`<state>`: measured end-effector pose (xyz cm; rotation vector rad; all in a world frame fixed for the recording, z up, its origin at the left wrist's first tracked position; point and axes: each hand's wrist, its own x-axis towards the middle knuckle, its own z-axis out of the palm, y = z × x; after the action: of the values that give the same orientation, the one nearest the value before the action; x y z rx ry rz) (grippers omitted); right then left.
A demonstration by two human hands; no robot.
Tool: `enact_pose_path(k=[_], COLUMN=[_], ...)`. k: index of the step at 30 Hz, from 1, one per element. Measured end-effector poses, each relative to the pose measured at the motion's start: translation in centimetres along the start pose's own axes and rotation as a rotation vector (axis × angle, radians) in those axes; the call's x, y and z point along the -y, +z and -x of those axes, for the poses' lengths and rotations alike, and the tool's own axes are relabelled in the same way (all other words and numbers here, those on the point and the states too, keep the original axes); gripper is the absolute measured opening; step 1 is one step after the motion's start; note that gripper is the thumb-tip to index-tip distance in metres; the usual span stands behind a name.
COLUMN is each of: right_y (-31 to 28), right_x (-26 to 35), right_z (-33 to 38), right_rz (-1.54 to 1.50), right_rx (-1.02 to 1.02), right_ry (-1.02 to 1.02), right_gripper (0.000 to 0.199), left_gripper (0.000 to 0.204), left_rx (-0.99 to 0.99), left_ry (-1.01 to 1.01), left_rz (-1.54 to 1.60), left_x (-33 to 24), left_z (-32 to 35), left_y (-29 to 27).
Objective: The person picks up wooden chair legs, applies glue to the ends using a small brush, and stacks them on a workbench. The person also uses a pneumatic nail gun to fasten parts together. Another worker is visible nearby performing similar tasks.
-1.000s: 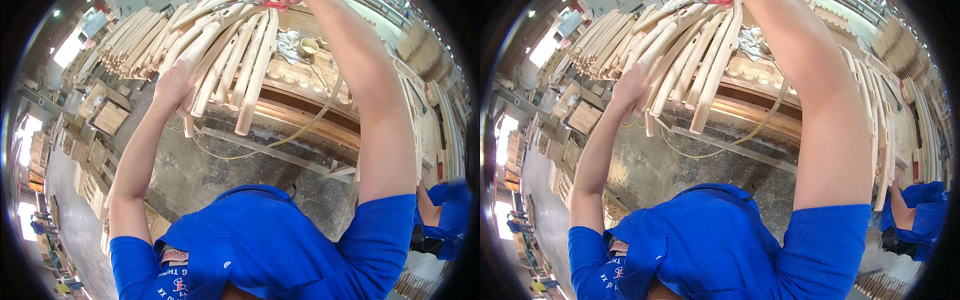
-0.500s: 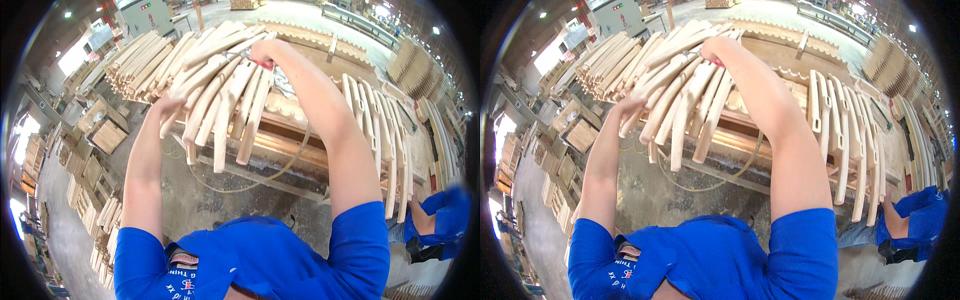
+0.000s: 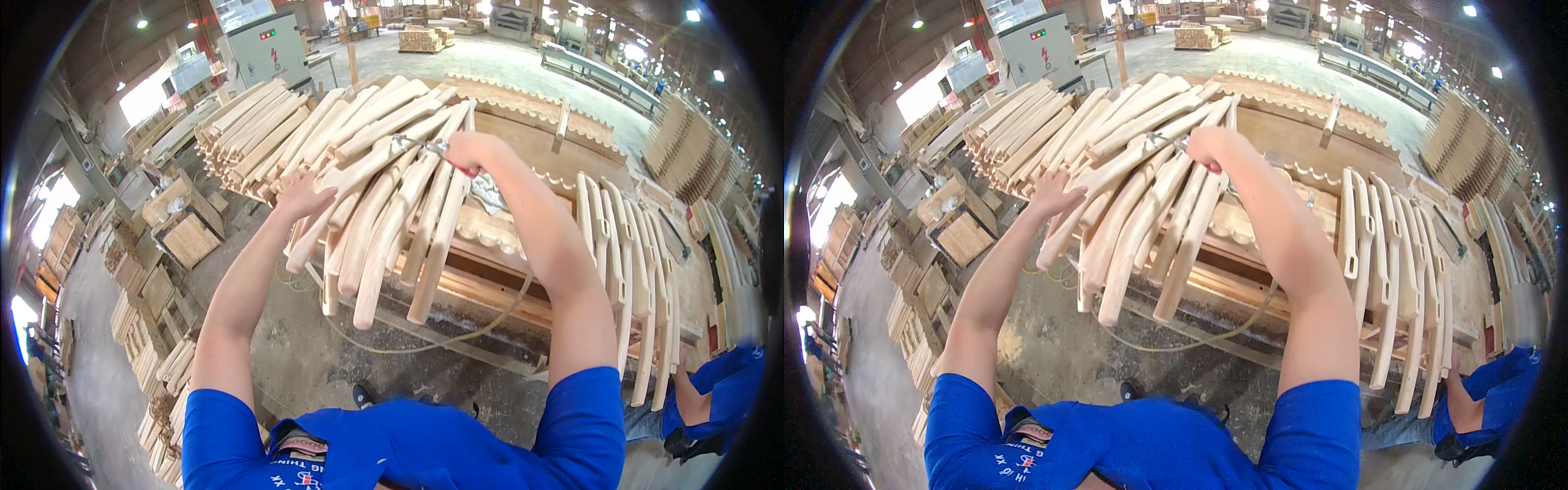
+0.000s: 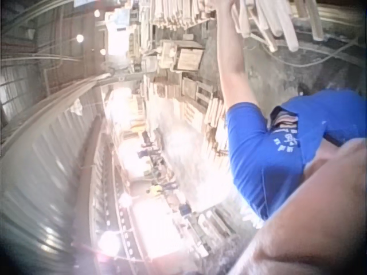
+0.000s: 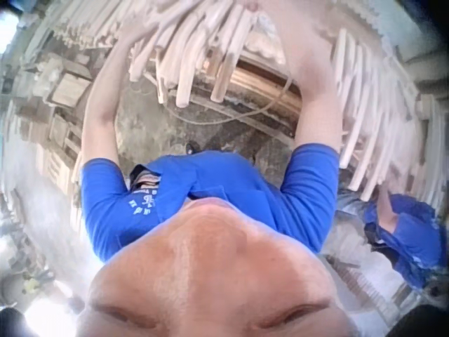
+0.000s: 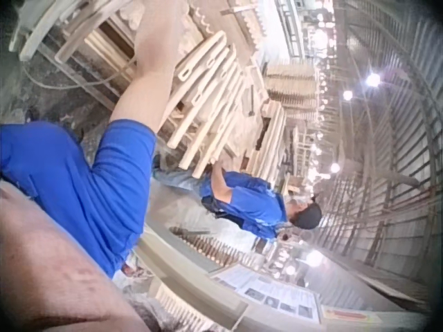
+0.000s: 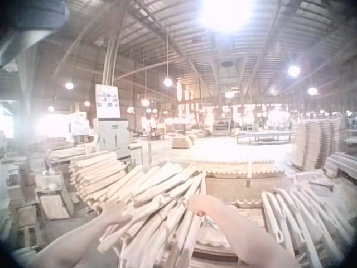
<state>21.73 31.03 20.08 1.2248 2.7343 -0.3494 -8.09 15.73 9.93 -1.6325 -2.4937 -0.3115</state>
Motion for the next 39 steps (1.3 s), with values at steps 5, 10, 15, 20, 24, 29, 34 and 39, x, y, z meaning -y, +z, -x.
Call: enact_pose_path(k=[5,10,15,20,24,29,34,39], right_y=[3.3,9.3,11.9,9.1,4.3,3.9,4.8,4.9], right_x=[0.8,0.7,4.3,5.4,11.7,13.3,14.2,13.1], right_z=[0.7,4.0,6.3,6.5,4.1,3.0,2.5,2.9], right_rz=[-0.451,-0.784,-0.898,-0.433,-0.313,-0.267,-0.272,-0.281], right_rx=[0.014,-0.039,-0.122,-0.427,-0.303,-0.287,-0.305,-0.329], right_ry=[-0.037,-0.063,0.114,0.242,0.228,0.353,0.359,0.375], right_gripper=[0.025,0.026,0.018,0.03,0.034,0.034,0.035,0.034], left_gripper=[0.083,0.069,0.047,0.051,0.06,0.06,0.053,0.051], left_rx=[0.025,0.278,0.068,0.01,-0.084,-0.212,0.088,0.191], left_ry=[0.062,0.143,0.21,0.157,0.02,0.231,0.17,0.139], left_rz=[-0.071,0.025,0.101,0.315,0.185,0.072,0.296,0.732], left_x=[-2.6,-4.1,-2.9,-1.4,7.4,1.6,1.4,3.8], left_z=[-6.5,-13.4,-17.0,-19.9,-24.3,-23.6,-24.2,-26.6], left_y=[-1.3,0.3,2.4,1.5,2.1,5.5,5.5,5.1])
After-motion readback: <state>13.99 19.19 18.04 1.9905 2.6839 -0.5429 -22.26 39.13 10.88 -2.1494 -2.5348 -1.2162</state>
